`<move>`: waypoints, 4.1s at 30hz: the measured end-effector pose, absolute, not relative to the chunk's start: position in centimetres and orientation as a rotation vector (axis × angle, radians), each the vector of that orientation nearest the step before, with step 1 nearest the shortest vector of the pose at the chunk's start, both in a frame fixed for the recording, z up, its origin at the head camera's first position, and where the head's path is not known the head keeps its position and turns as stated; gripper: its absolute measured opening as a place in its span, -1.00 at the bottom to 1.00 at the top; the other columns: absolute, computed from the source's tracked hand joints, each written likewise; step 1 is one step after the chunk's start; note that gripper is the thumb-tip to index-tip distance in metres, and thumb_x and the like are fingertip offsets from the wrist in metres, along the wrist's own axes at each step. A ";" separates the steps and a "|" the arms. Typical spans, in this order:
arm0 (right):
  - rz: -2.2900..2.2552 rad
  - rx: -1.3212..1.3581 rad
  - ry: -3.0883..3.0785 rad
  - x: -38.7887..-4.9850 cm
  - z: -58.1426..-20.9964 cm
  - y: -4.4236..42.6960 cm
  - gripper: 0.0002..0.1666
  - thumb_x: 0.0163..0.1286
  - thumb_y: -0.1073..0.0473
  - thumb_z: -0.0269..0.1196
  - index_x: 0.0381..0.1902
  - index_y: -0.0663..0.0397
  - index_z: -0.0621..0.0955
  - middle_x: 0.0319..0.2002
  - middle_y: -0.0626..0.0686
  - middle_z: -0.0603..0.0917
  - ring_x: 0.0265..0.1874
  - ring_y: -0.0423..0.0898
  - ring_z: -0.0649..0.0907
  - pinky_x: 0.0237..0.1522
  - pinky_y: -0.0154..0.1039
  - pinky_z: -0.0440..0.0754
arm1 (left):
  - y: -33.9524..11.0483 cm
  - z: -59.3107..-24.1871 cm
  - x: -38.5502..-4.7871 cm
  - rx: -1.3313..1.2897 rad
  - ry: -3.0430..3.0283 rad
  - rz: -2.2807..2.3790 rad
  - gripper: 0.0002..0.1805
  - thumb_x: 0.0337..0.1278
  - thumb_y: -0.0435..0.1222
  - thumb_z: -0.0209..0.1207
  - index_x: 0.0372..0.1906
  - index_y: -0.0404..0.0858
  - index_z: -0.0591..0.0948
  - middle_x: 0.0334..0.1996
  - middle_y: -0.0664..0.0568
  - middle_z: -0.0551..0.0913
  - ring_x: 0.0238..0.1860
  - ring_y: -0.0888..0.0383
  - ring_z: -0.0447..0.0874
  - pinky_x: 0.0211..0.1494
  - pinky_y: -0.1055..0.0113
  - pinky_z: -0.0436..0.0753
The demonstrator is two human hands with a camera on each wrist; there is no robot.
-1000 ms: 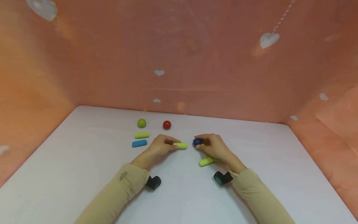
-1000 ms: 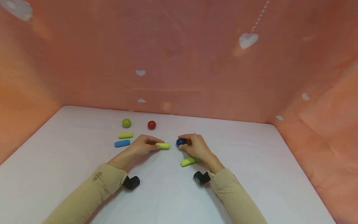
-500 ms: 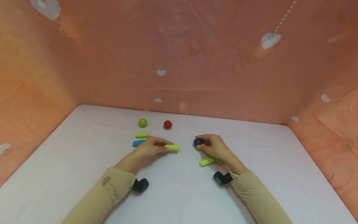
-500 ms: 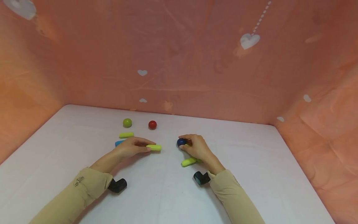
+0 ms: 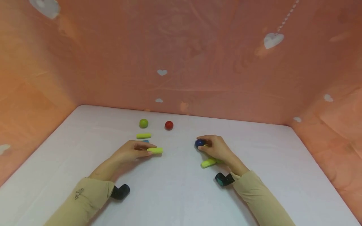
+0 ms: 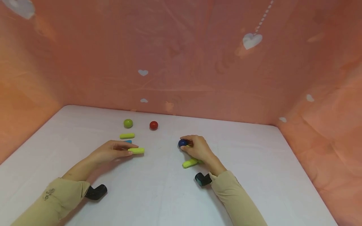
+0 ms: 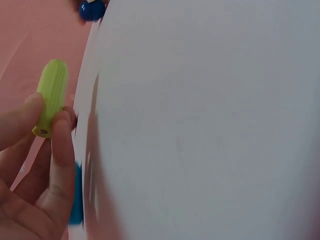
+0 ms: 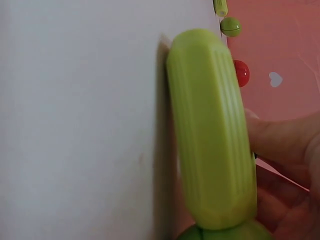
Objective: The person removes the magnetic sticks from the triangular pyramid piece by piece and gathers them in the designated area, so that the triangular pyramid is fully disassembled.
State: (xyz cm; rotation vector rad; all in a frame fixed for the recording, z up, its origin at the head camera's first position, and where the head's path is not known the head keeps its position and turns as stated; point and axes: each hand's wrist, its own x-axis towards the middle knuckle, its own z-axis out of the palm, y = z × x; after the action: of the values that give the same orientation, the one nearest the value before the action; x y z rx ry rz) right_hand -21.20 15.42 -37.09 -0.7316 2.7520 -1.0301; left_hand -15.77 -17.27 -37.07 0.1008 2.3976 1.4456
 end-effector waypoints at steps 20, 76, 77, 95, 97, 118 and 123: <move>-1.065 -0.666 2.789 -20.7 -37.3 16.2 -0.58 0.27 0.28 0.28 0.09 0.27 0.59 0.03 0.27 0.65 -0.01 0.14 0.66 0.06 0.00 0.60 | -20.2 -36.8 -15.0 0.077 2.564 1.310 -0.62 0.14 -0.28 0.26 0.07 -0.33 0.63 0.02 -0.21 0.64 0.00 -0.01 0.55 0.00 0.22 0.53; -1.043 -0.622 2.731 -19.8 -36.8 19.3 -0.45 0.27 0.11 0.32 0.20 0.14 0.52 0.00 0.19 0.67 -0.07 0.06 0.66 0.00 -0.04 0.61 | -13.6 -36.3 -17.3 0.090 2.518 1.577 -0.67 0.10 -0.34 0.25 -0.03 -0.40 0.64 -0.07 -0.23 0.65 -0.43 0.13 0.61 -0.31 0.31 0.61; -1.038 -0.620 2.735 -19.7 -36.7 19.4 -0.47 0.27 0.12 0.32 0.18 0.14 0.54 -0.03 0.19 0.68 -0.10 0.05 0.66 -0.02 -0.04 0.62 | -13.4 -36.4 -17.4 0.092 2.515 1.576 -0.68 0.10 -0.34 0.25 -0.03 -0.39 0.65 -0.08 -0.22 0.65 -0.43 0.13 0.61 -0.31 0.31 0.60; -1.031 -0.612 2.784 -19.0 -37.3 21.3 -0.61 0.26 0.16 0.32 0.02 0.20 0.62 -0.24 0.08 0.71 -0.26 -0.09 0.65 -0.20 -0.27 0.60 | -8.4 -37.4 -18.9 -0.069 2.340 1.563 -0.74 0.15 -0.31 0.25 -0.05 -0.28 0.67 -0.15 -0.04 0.66 -0.30 0.16 0.57 -0.21 0.41 0.57; -1.043 -0.610 2.786 -19.0 -37.5 21.3 -0.63 0.25 0.17 0.32 0.00 0.19 0.64 -0.25 0.08 0.72 -0.26 -0.09 0.65 -0.19 -0.26 0.61 | -8.1 -37.5 -19.0 -0.076 2.331 1.568 -0.75 0.16 -0.31 0.25 -0.06 -0.28 0.67 -0.15 -0.04 0.66 -0.28 0.16 0.56 -0.20 0.41 0.56; -1.089 -0.524 2.694 -19.0 -37.5 19.7 -0.71 0.28 0.13 0.30 -0.06 0.07 0.70 -0.17 0.05 0.72 -0.28 -0.12 0.54 -0.22 -0.29 0.51 | -3.9 -38.4 -19.8 0.029 2.401 1.568 -0.53 0.03 -0.28 0.36 0.13 -0.15 0.60 0.00 -0.09 0.65 -0.08 0.06 0.63 0.09 0.18 0.60; -1.125 -0.563 2.672 -19.3 -37.6 19.4 -0.73 0.27 0.14 0.31 -0.08 0.08 0.72 -0.18 0.05 0.74 -0.27 -0.15 0.56 -0.22 -0.33 0.50 | -3.3 -38.4 -19.8 0.091 2.449 1.497 -0.50 0.02 -0.32 0.36 0.15 -0.14 0.60 0.01 -0.08 0.66 -0.07 0.07 0.62 0.14 0.15 0.56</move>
State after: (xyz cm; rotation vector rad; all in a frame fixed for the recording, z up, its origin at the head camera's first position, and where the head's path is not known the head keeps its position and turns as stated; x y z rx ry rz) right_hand -19.25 19.37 -37.56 -0.5630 2.6723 -1.1250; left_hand -19.83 -3.33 -38.39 0.0907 2.4490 1.4967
